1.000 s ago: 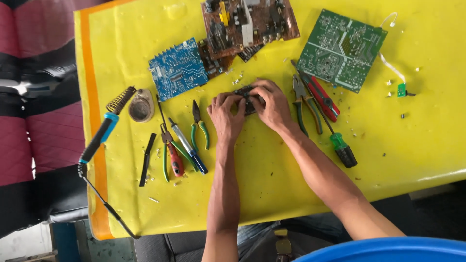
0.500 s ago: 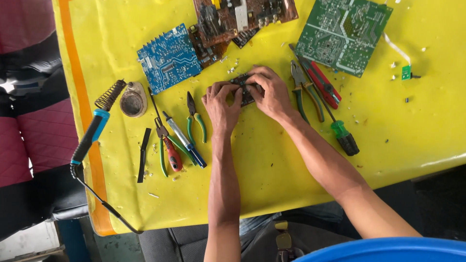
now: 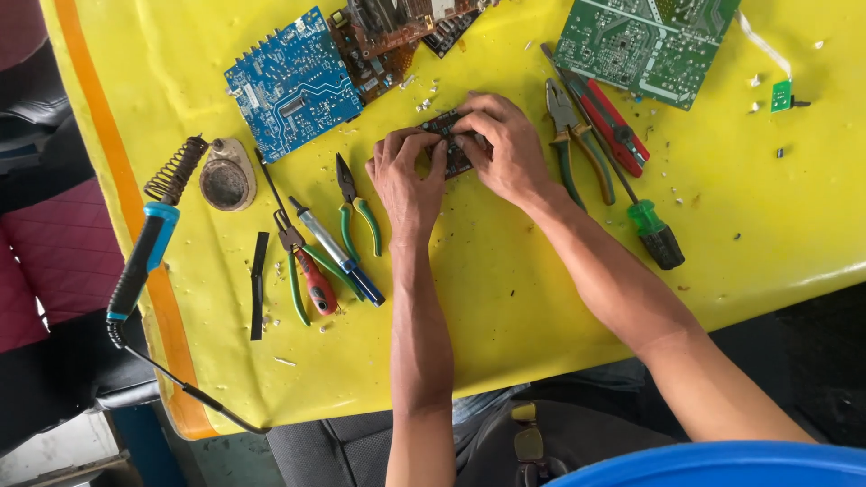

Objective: Inspecting and manually manipulating a small circuit board on a workbench

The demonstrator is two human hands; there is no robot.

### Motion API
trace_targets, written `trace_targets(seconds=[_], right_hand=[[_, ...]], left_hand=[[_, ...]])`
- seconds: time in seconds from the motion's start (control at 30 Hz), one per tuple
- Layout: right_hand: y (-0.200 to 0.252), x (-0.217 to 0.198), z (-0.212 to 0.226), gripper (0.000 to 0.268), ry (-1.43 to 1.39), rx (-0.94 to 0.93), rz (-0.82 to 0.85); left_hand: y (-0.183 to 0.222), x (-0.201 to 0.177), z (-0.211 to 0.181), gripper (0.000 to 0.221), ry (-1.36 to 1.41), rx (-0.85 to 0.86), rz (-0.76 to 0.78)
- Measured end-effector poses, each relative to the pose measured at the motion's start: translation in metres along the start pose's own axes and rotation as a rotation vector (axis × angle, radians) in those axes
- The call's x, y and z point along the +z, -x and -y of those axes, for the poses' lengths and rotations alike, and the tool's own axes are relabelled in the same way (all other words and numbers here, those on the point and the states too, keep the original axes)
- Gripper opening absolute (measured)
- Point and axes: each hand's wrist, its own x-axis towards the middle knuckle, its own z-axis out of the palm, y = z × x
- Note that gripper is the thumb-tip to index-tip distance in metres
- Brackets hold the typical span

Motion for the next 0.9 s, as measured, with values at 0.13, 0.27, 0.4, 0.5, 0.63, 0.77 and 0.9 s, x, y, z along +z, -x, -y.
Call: trace_targets(seconds=[0.13, 0.27, 0.4, 0.5, 0.63, 0.77, 0.9], right_hand=[[-0.002, -0.003, 0.008, 0.012, -0.002, 0.010, 0.004], [-0.005, -0.008, 0.016, 0.009, 0.032, -0.042, 0.026], [-0.004, -0.006, 0.015, 0.008, 0.067, -0.051, 0.011], [-0.007, -0.009, 0.021, 0.005, 0.055, -0.083, 0.005], [-0.012, -0.013, 0.033, 0.010, -0.058, -0.114, 0.035], [-0.007, -0.010, 0.029, 0.012, 0.040, -0.100, 0.066], [-0.009, -0.010, 0.028, 0.009, 0.022, -0.110, 0.082]], left_hand=[[-0.002, -0.003, -0.001, 0.007, 0.024, 0.011, 0.004], [-0.004, -0.005, -0.004, 0.008, -0.049, 0.033, 0.041], [-0.003, 0.000, -0.003, 0.006, -0.061, 0.039, 0.025], [-0.003, 0.000, -0.002, 0.007, -0.078, 0.051, 0.013], [-0.002, -0.001, 0.001, 0.006, -0.104, 0.053, -0.082], [-0.001, 0.000, 0.003, 0.009, -0.069, 0.004, 0.006], [-0.004, 0.001, 0.004, 0.009, -0.109, 0.035, -0.006]])
